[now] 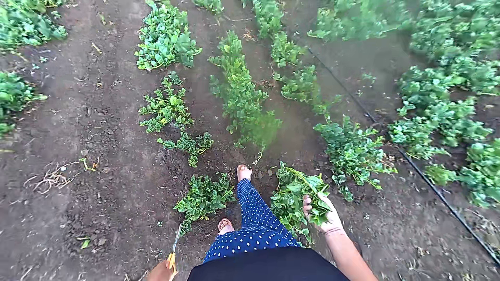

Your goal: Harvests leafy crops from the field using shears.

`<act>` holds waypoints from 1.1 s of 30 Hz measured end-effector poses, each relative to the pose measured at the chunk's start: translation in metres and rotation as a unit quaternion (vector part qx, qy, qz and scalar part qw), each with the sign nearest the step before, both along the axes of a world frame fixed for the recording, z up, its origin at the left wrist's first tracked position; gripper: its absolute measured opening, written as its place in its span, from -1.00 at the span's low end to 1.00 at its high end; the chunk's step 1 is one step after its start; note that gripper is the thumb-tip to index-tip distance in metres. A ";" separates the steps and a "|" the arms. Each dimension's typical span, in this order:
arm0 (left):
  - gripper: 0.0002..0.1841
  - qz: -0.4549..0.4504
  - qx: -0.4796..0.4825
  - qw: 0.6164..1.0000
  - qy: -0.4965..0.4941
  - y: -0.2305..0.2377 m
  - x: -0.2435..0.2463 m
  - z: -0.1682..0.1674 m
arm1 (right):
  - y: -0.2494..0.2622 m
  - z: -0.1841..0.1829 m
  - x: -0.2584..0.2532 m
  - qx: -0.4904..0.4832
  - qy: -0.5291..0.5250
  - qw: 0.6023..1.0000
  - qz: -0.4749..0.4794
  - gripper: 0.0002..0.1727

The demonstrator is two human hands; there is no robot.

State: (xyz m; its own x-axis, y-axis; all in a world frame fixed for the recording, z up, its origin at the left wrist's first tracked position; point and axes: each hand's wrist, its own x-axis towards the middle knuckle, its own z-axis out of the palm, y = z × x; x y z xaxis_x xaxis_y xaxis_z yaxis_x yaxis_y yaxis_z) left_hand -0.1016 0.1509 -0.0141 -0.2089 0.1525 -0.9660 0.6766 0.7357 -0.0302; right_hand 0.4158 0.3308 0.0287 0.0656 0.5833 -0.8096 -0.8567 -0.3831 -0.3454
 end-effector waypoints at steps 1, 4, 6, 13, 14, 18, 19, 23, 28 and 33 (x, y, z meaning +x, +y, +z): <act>-0.57 -0.009 -0.006 1.000 -0.001 0.013 0.003 -0.005 | 0.016 -0.003 0.001 0.003 -0.005 1.000 0.010 -0.42; -0.63 0.036 -0.002 0.999 0.003 0.056 0.009 -0.017 | 0.074 -0.015 0.004 -0.004 -0.021 0.999 0.031 -0.44; -0.62 0.079 0.003 0.997 0.011 0.092 0.019 -0.016 | 0.118 -0.018 0.006 -0.019 -0.029 0.999 0.043 -0.44; -0.56 0.175 -0.041 0.983 -0.036 0.252 0.051 0.017 | 0.251 -0.004 0.033 -0.023 -0.011 0.997 0.080 -0.44; -0.56 0.204 -0.025 0.978 -0.040 0.275 0.053 0.017 | 0.269 -0.001 0.037 -0.027 -0.016 0.996 0.079 -0.44; -0.57 0.282 -0.004 0.956 -0.075 0.336 0.070 0.030 | 0.322 0.009 0.053 -0.013 -0.008 0.997 0.075 -0.45; -0.57 0.279 -0.006 0.957 -0.078 0.344 0.073 0.032 | 0.334 0.012 0.053 -0.010 -0.007 0.997 0.074 -0.44; -0.56 0.205 -0.041 0.976 -0.065 0.373 0.073 0.033 | 0.386 0.013 0.045 0.005 -0.014 0.997 0.072 -0.45; -0.59 0.186 -0.075 0.980 -0.020 0.402 0.057 0.013 | 0.464 0.010 0.015 0.004 -0.017 0.995 0.093 -0.43; -0.57 0.211 -0.068 0.975 -0.010 0.469 0.011 -0.001 | 0.578 0.000 -0.042 0.010 -0.016 0.992 0.121 -0.40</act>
State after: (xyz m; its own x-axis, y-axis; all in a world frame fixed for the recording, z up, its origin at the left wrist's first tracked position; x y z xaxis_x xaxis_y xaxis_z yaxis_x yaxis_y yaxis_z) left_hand -0.0905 0.6196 -0.0152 -0.2065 -0.0725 -0.9758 0.3167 0.9386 -0.1368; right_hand 0.3742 0.9091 0.0288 -0.0528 0.6007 -0.7977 -0.7282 -0.5698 -0.3808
